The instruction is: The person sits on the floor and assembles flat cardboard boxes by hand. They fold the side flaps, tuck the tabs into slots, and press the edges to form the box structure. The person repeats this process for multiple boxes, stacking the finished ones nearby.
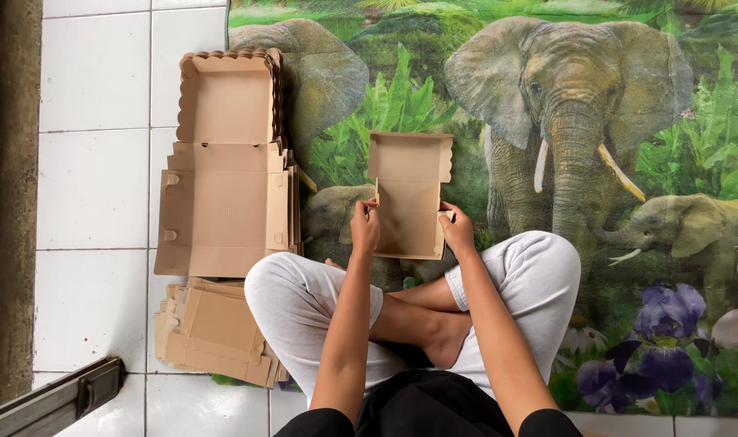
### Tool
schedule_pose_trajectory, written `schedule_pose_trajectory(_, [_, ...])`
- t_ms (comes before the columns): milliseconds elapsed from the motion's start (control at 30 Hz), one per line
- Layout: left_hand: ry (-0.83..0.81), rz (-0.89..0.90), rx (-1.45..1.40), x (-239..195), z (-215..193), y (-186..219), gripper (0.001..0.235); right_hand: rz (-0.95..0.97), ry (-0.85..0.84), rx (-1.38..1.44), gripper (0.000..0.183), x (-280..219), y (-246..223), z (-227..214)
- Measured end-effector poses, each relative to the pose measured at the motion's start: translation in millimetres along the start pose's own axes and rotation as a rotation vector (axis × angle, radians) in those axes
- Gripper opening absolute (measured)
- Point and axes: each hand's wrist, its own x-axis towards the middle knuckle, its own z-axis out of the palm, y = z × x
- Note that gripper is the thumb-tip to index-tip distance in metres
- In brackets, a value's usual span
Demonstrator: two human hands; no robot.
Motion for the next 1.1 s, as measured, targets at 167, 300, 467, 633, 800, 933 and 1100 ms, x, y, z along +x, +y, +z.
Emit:
schedule_pose_trajectory(167, [-0.011, -0.035, -0.031, 30.5, 2.9, -47.8, 0.015, 0.054, -0.011, 0.031, 0.032, 9.4, 16.3, 3.1])
schedule_pose_trajectory(300, [-0.040, -0.057, 0.004, 19.7, 1.9, -36.4, 0.031, 0.081, 0.018, 0.003, 0.036, 24.7, 41.7, 4.1])
schedule_pose_trajectory(467, [0.052, 0.013, 0.129, 41.3, 12.2, -77.8, 0.046, 0.069, -0.084, 0.070, 0.051, 3.4, 4.8, 2.1])
schedule_pose_trajectory(633, [0.131, 0.071, 0.136, 29.4, 13.6, -64.5, 0.056, -0.018, -0.260, 0.140, 0.064, -8.8, -10.2, -1.6])
schedule_pose_trajectory(800, [0.254, 0.196, 0.126, 8.2, 10.6, -36.3, 0.038, 0.013, -0.040, 0.103, 0.045, 17.1, 40.0, 10.2])
schedule_pose_trajectory(933, [0.308, 0.268, 0.183, 12.0, 12.1, -49.0, 0.035, 0.018, -0.006, 0.169, 0.030, 60.4, 135.4, 29.3])
schedule_pose_trajectory(1100, [0.503, 0.377, 0.522, 0.9, 11.1, -31.6, 0.031, 0.074, 0.011, 0.293, 0.030, 58.1, 159.3, 32.8])
